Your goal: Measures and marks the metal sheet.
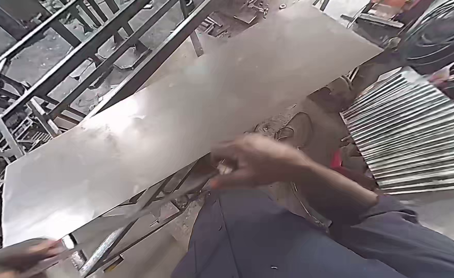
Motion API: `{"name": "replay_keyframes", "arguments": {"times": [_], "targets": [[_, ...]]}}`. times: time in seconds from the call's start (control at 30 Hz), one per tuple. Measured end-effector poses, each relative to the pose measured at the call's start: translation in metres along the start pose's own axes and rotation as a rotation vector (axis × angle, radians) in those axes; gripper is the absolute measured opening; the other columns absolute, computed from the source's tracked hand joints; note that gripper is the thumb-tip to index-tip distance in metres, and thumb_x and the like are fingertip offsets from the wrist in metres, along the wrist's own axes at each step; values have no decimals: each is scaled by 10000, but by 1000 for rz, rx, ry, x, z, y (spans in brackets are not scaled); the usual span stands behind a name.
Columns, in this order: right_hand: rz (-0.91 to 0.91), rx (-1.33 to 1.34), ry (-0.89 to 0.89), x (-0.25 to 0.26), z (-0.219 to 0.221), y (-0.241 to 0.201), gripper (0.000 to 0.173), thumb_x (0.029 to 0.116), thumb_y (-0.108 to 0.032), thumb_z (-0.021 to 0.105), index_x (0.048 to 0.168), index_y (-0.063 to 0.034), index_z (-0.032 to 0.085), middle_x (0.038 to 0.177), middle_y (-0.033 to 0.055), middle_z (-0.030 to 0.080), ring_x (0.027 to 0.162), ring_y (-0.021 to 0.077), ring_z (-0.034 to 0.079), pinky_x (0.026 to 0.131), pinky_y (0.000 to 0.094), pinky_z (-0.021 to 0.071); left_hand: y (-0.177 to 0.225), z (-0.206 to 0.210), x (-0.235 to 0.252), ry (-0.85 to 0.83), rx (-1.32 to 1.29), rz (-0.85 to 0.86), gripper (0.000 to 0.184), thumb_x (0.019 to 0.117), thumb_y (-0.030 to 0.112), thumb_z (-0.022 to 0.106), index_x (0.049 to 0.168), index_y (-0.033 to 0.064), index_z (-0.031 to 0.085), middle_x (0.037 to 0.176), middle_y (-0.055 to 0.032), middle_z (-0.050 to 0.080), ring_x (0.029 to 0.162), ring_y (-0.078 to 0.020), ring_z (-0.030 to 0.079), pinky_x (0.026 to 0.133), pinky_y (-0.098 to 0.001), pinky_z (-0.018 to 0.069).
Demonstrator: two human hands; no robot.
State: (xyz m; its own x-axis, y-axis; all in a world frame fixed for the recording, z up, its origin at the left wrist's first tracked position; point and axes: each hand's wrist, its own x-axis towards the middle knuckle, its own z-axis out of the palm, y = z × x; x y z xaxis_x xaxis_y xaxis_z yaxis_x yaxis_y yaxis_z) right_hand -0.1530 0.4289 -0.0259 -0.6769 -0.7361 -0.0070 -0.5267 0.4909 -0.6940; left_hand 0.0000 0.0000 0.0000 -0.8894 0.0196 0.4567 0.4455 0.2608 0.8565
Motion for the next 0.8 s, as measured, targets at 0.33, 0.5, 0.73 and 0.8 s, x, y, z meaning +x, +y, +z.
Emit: {"name": "replay_keyframes", "arguments": {"times": [0.33,0.5,0.73,0.8], "targets": [[-331,361,-286,-74,8,54,363,970,-390,696,1161,-81,689,1024,94,672,906,212,658,808,449,547,-58,306,-54,310,-1149,-560,435,1044,483,485,1090,154,764,1046,-47,771,978,-182,747,865,-393,621],[-30,308,-345,-107,31,141,364,1028,-427,596,1055,-77,688,820,86,650,768,245,642,711,517,519,-73,351,-83,542,-1146,-893,580,1025,616,407,962,141,735,877,-78,746,794,-235,745,697,-403,629],[98,383,-233,-98,87,197,356,1061,-319,524,995,2,662,955,200,656,931,376,648,780,605,491,-57,355,-51,246,-777,-958,348,1018,450,539,956,172,739,798,-16,703,683,-160,693,602,-324,581],[42,411,-200,-96,97,203,315,1053,-287,538,1007,-12,684,946,185,665,916,360,652,764,588,498,-45,354,-28,161,-456,-869,233,1053,368,506,985,217,671,792,3,694,657,-143,691,580,-306,593]]}}
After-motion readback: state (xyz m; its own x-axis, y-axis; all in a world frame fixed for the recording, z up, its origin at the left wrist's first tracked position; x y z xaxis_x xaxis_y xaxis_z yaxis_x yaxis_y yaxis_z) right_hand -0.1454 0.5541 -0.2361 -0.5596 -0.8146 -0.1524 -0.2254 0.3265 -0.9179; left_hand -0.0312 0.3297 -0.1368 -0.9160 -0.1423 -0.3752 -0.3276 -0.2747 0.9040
